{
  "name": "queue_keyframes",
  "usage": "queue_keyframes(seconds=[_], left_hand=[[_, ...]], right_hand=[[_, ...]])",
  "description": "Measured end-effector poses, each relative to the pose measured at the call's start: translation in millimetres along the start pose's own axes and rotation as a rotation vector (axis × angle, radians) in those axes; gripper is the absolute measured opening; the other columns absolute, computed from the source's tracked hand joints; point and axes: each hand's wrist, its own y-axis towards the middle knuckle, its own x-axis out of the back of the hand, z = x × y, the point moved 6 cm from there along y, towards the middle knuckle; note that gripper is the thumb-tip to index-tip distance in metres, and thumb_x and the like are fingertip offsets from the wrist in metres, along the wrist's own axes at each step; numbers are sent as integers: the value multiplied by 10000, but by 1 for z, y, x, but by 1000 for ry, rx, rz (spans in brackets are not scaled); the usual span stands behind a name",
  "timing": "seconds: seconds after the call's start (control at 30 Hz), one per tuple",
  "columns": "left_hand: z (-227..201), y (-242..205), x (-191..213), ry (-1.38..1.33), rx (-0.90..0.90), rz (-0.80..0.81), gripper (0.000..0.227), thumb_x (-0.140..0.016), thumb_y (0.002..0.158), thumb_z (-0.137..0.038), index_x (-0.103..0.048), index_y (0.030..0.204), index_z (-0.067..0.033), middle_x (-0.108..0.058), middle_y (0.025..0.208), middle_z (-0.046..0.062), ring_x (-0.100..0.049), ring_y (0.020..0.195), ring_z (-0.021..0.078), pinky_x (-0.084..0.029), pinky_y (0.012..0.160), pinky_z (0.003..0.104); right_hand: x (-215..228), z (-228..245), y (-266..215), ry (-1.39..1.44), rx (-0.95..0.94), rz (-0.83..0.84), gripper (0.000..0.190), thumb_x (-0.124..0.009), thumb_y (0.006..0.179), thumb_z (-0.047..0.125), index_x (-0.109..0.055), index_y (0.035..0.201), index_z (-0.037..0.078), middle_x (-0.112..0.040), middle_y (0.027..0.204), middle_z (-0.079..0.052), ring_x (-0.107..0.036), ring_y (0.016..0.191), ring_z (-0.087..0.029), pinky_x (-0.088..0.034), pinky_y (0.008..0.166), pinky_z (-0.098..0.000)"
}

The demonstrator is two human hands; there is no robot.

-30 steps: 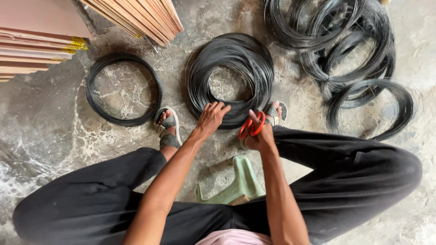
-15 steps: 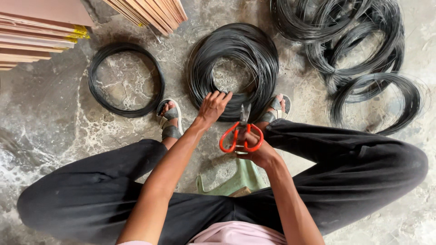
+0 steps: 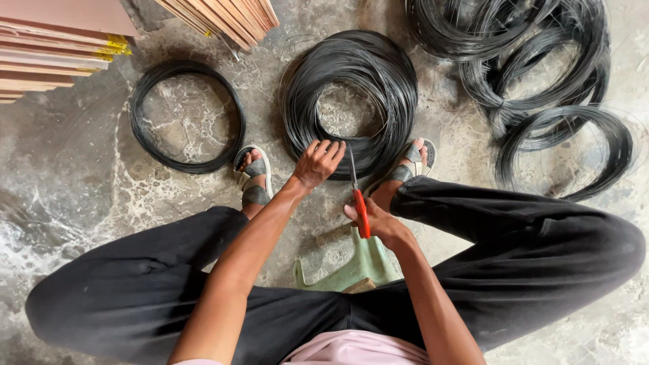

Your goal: The person sits on a stool and handles coils of black wire. They use red-handled shears to cut a length of wire from a coil and then tie the end of the cut wire to secure the coil.

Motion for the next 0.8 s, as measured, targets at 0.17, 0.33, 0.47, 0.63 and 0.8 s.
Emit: queue_keyframes(seconds=[0.17,0.33,0.47,0.63,0.8], left_hand=[[-5,5,14,-14,-25,-19,107,-482,867,-49,-588,877,-42,-497,745,86,-532,715,232,-465,632,299],[-8,3,14,-45,-45,-30,86,-507,861,-52,-591,850,-40,-517,762,99,-543,753,245,-466,663,308],[-9,5,20,-46,-62,-31,83,-513,856,-48,-595,847,-32,-516,758,103,-542,751,239,-465,649,301],[-11,-1,11,-51,-95,-24,72,-538,834,-59,-601,813,-30,-533,760,109,-545,758,244,-462,648,309],[-9,-10,1,-23,-48,12,100,-506,869,-69,-598,885,-34,-538,786,99,-548,778,228,-460,670,306]], right_hand=[[-6,10,13,84,40,12,721,-781,676,421,-481,1199,26,-572,942,-164,-572,802,-230,-513,655,-301],[-2,16,30,92,53,70,653,-741,696,456,-510,1168,69,-540,955,-194,-568,856,-279,-519,697,-363],[-4,30,25,307,43,20,522,-701,752,380,-532,1077,8,-534,774,-150,-588,674,-236,-527,554,-299],[-7,38,17,329,3,-34,432,-728,746,362,-546,753,-29,-511,602,-148,-556,520,-231,-489,419,-309],[-11,44,21,191,50,-92,299,-704,697,220,-581,595,-32,-515,473,-160,-555,396,-222,-473,349,-320]])
